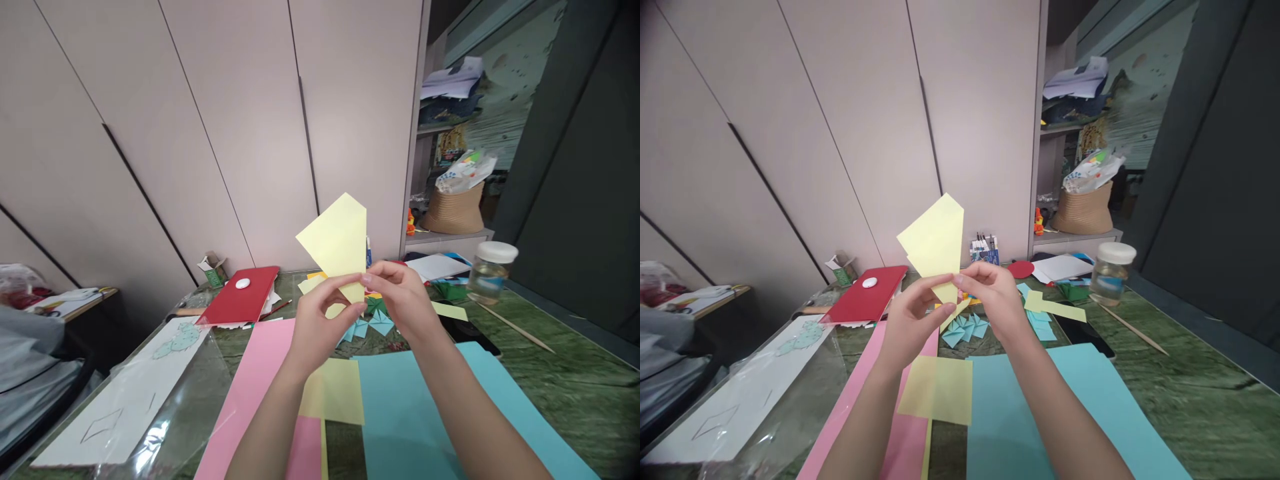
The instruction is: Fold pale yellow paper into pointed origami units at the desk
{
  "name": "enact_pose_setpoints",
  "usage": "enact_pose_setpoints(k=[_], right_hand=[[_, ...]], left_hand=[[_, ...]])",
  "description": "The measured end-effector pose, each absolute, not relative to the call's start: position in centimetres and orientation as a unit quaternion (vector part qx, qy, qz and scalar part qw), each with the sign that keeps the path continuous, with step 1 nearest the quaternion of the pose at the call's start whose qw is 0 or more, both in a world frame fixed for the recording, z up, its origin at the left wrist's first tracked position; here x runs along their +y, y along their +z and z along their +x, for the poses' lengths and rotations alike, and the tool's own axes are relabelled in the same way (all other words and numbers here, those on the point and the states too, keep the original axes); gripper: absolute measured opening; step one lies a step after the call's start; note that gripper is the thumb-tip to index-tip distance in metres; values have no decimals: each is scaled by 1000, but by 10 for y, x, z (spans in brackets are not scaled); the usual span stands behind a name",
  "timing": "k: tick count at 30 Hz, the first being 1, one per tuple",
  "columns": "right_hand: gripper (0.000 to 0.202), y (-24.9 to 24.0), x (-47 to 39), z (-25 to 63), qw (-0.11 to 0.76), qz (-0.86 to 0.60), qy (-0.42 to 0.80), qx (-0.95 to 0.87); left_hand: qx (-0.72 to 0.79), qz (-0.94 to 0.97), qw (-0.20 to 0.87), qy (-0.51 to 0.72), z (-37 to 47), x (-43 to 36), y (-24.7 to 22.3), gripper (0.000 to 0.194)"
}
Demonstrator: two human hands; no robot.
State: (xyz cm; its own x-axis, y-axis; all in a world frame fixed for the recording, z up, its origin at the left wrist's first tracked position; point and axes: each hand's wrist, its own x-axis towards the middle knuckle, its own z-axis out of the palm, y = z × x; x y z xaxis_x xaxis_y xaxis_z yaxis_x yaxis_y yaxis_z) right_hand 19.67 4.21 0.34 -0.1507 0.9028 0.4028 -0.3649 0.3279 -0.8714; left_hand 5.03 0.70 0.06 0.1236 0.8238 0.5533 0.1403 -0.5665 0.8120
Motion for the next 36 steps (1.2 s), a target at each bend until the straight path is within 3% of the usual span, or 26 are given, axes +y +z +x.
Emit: enact_pose_setpoints(k=[5,16,26,30,36], right_hand=[[18,2,41,193,604,-247,531,-541],[11,7,47,211,639,-237,554,-478],[5,7,61,229,698,-211,537,-425],[13,8,68,236,720,-209,527,-401],[11,6,75,253,796,-226,413,-382]], left_hand=[[392,680,243,570,52,8,-2,41],[344,813,187,431,39,3,3,29],[316,857,210,348,33,0,8,33],[305,876,242,285,28,-3,11,33],[356,800,234,422,25,2,12,31]])
